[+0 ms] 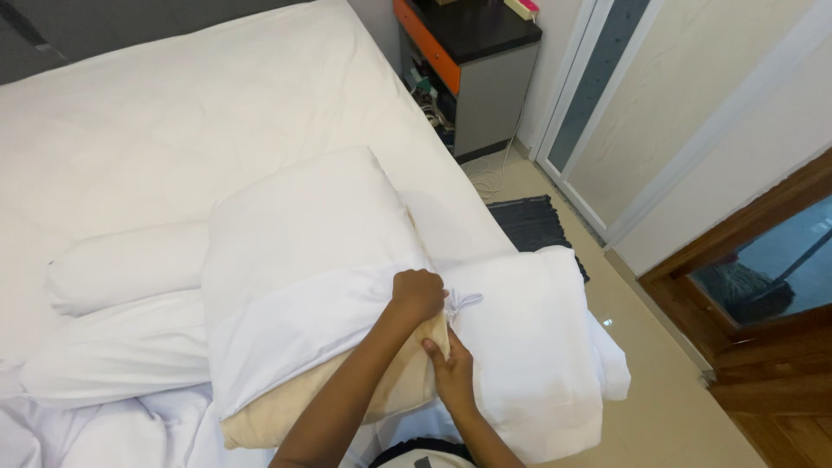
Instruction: The person puts a white pillowcase onto a pillow on a bed, smoothing the fabric and tucking the edges. They then move to a chair to retrieve another pillow and pillowcase, returning to the bed to repeat the process.
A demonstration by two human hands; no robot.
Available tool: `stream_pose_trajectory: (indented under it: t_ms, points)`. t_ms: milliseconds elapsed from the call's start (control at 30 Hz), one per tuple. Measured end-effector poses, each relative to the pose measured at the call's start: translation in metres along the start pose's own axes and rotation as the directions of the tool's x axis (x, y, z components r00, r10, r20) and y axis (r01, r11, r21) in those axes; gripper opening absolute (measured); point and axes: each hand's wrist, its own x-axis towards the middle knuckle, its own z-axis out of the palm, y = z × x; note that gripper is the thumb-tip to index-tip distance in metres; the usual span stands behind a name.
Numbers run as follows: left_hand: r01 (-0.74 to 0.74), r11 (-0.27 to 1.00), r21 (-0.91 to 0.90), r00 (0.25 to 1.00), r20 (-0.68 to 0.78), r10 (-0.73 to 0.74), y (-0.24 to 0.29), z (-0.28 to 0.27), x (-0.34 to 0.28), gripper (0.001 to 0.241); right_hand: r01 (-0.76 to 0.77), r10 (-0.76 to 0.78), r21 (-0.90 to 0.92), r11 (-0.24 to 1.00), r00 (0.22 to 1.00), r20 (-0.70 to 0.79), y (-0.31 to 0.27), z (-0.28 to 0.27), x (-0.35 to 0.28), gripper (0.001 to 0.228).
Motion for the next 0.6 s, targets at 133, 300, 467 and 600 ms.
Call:
stream_pose_trajectory:
  t_ms: [133, 300, 467, 600]
  points:
    - [-0.081, 0.976, -0.202, 0.950, -0.311, 0.015, 0.019, -0.003, -0.032, 0.034, 0.215, -0.237, -0.404, 0.889, 0.971, -0.007, 0.047, 0.000, 0.013, 0.050]
    - [-0.074, 0.958, -0.276, 0.957, -0.291, -0.010, 0.033, -0.030, -0.076, 0.037, 0.158, -0.185, -0.346, 0.925, 0.982, -0.046, 0.102, -0.001, 0.038, 0.047]
    - [-0.119, 0.961, -0.250, 0.903, -0.430, 0.000, 0.031, -0.008, -0.074, 0.031, 0.090, -0.103, -0.308, 0.947, 0.994, -0.027, 0.082, -0.006, 0.116, 0.043]
    - [-0.382, 0.856, -0.349, 0.791, -0.603, 0.107, 0.078, 0.013, -0.097, 0.012, 0.015, -0.028, -0.285, 0.958, 0.999, -0.044, 0.052, -0.009, 0.157, 0.041]
